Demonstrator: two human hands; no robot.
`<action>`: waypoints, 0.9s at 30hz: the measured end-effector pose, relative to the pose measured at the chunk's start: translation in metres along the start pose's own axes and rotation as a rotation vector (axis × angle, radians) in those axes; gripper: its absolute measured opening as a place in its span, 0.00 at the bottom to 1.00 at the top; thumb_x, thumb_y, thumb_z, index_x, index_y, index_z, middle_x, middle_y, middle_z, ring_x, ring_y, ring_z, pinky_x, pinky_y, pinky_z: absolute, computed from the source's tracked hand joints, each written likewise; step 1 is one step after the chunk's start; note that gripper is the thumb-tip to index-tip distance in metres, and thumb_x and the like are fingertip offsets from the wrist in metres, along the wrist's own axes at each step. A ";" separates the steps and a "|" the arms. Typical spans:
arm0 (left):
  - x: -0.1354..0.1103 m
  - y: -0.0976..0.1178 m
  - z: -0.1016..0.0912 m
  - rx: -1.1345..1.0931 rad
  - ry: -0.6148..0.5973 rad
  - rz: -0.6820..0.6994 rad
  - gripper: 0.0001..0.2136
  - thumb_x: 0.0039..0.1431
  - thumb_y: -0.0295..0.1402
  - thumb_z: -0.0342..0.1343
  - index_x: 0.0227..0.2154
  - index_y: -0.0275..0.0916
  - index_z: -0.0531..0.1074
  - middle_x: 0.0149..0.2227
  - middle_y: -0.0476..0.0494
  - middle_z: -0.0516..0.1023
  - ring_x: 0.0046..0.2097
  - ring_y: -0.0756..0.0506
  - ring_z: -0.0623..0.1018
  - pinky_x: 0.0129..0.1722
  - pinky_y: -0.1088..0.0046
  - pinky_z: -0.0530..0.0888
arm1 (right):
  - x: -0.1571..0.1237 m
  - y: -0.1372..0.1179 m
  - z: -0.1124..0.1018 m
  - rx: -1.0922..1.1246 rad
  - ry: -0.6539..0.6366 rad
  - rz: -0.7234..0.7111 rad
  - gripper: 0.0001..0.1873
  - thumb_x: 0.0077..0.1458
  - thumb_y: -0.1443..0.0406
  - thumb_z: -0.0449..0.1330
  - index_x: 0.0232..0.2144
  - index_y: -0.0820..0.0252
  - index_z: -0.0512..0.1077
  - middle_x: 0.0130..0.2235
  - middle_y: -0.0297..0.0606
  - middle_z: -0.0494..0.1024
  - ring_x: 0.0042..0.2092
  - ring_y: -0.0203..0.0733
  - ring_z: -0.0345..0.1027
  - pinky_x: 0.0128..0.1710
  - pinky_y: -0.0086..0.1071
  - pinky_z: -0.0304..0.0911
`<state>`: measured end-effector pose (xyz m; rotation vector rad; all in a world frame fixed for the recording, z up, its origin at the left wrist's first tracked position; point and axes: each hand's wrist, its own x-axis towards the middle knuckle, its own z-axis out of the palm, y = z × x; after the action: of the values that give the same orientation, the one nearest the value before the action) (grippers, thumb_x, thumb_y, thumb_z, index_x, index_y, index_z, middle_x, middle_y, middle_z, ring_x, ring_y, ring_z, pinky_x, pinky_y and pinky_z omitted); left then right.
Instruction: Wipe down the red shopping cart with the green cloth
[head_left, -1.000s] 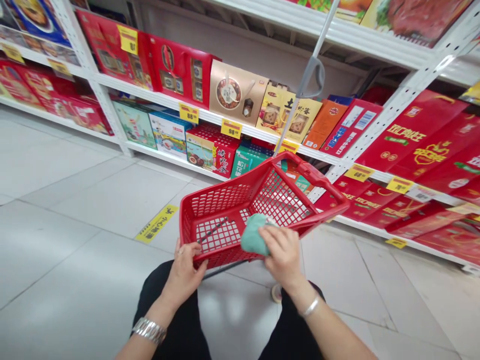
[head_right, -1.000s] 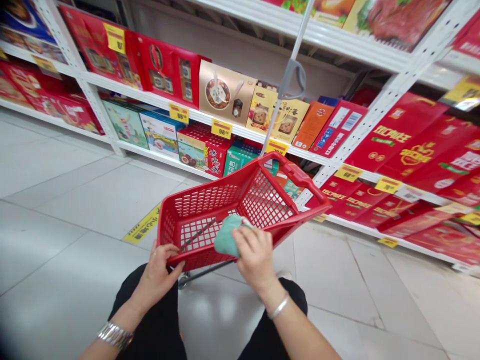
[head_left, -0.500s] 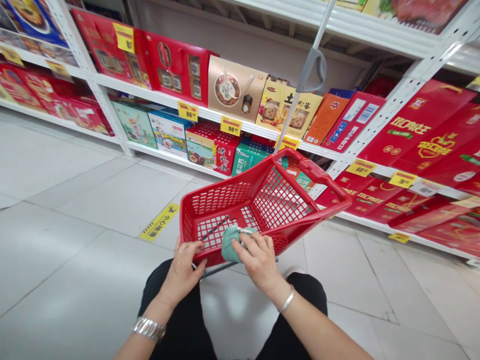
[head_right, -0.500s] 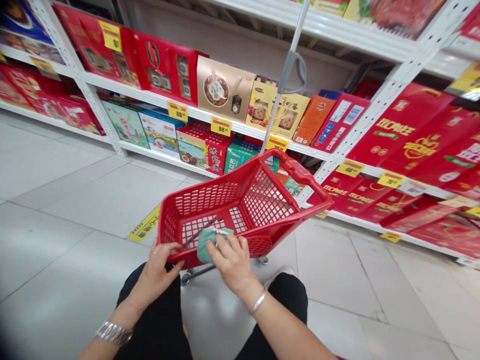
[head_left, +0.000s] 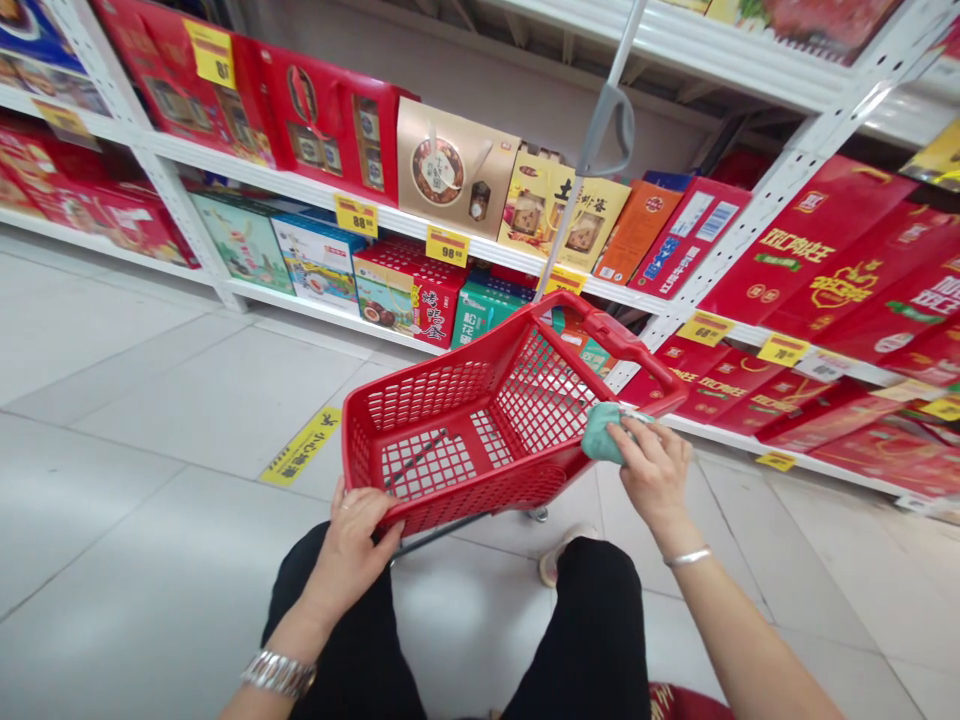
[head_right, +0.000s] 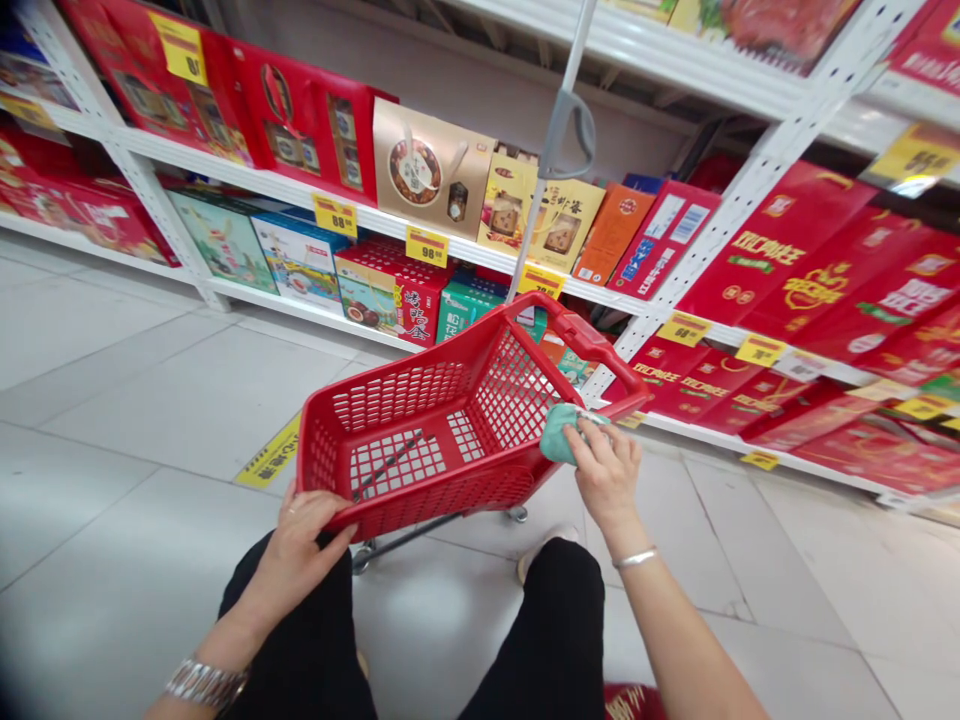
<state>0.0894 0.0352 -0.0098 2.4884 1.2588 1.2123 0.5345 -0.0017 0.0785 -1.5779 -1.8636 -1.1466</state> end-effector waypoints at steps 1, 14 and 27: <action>0.000 0.001 0.000 0.003 0.000 0.001 0.04 0.66 0.33 0.56 0.36 0.44 0.76 0.34 0.49 0.82 0.39 0.41 0.80 0.65 0.48 0.65 | 0.001 0.010 0.001 -0.017 0.001 0.020 0.23 0.56 0.77 0.58 0.46 0.50 0.82 0.49 0.40 0.85 0.51 0.48 0.68 0.49 0.41 0.54; -0.005 -0.001 0.007 0.041 -0.019 -0.069 0.05 0.65 0.34 0.56 0.36 0.45 0.76 0.34 0.47 0.82 0.41 0.38 0.80 0.65 0.43 0.66 | 0.029 0.110 0.008 -0.052 0.127 0.491 0.19 0.47 0.69 0.58 0.41 0.64 0.81 0.40 0.50 0.81 0.42 0.53 0.69 0.42 0.46 0.56; -0.014 0.001 0.014 0.080 -0.006 -0.140 0.13 0.60 0.32 0.59 0.49 0.43 0.71 0.38 0.46 0.82 0.43 0.39 0.81 0.67 0.42 0.66 | 0.021 -0.196 -0.013 0.552 -0.007 -0.051 0.24 0.60 0.75 0.56 0.54 0.54 0.79 0.46 0.41 0.82 0.49 0.47 0.68 0.45 0.40 0.57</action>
<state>0.0948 0.0277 -0.0273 2.4076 1.4792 1.1425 0.3407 -0.0012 0.0419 -1.2229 -2.0066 -0.5658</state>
